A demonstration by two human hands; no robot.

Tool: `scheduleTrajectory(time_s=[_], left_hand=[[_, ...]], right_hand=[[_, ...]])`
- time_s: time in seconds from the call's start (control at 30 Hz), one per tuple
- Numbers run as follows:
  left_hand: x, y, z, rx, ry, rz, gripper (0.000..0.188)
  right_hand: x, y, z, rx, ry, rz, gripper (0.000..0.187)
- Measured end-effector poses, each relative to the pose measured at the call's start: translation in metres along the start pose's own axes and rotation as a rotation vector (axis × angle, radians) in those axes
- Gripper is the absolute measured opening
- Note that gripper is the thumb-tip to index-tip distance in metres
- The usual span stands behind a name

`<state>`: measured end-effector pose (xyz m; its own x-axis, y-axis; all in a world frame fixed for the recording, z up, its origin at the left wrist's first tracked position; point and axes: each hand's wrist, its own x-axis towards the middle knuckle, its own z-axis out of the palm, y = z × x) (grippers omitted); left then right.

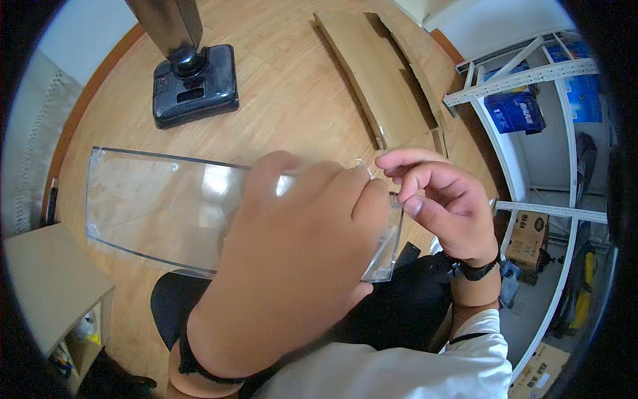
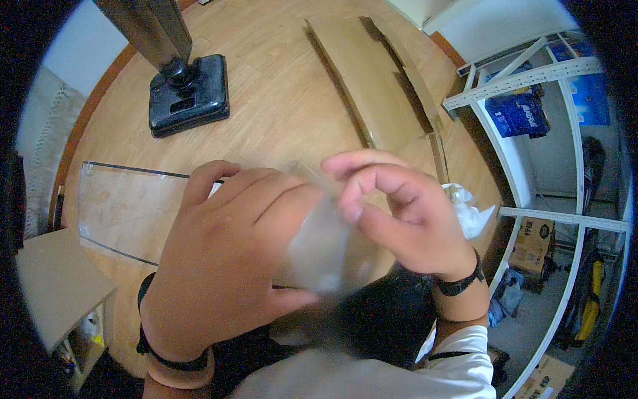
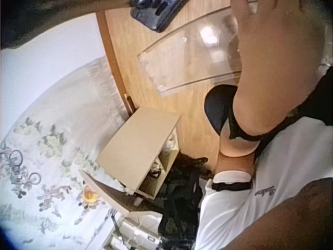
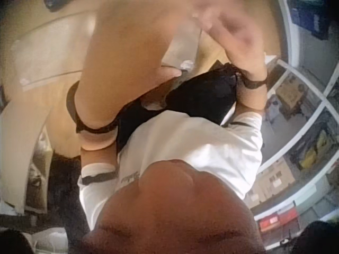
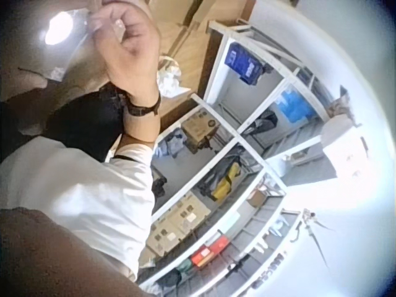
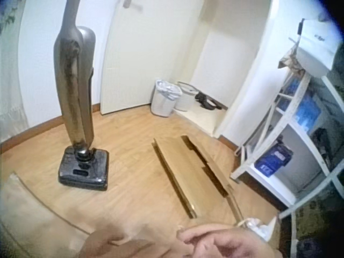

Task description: The person is assembling a clear acrylic display box by fitting panels together and potentially using small fasteners.

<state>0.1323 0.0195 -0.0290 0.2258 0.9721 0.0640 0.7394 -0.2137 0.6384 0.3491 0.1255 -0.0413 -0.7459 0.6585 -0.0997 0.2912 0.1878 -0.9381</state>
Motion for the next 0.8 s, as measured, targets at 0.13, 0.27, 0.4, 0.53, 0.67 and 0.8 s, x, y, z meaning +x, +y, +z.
scheduleTrajectory(time_s=[0.13, 0.27, 0.4, 0.53, 0.67, 0.8], left_hand=[[-0.001, 0.0, 0.001, 0.02, 0.009, 0.014, 0.075], [-0.003, -0.003, 0.008, 0.019, 0.098, 0.044, 0.072], [-0.001, -0.002, 0.006, 0.032, 0.048, 0.035, 0.072], [-0.001, -0.003, 0.008, -0.019, 0.071, 0.032, 0.071], [-0.001, 0.003, 0.01, 0.024, 0.118, 0.037, 0.071], [0.006, -0.005, 0.021, -0.007, 0.115, 0.092, 0.076]], right_hand=[[-0.003, -0.007, 0.004, -0.017, 0.047, 0.069, 0.004], [0.002, -0.01, 0.002, -0.102, -0.02, 0.054, 0.005], [0.01, -0.023, -0.001, 0.048, -0.038, 0.255, 0.013], [0.016, -0.014, -0.005, 0.339, 0.058, 0.417, 0.022], [0.015, -0.012, -0.01, 0.302, -0.01, 0.444, 0.018], [0.019, -0.002, -0.011, 0.245, -0.041, 0.387, 0.02]])
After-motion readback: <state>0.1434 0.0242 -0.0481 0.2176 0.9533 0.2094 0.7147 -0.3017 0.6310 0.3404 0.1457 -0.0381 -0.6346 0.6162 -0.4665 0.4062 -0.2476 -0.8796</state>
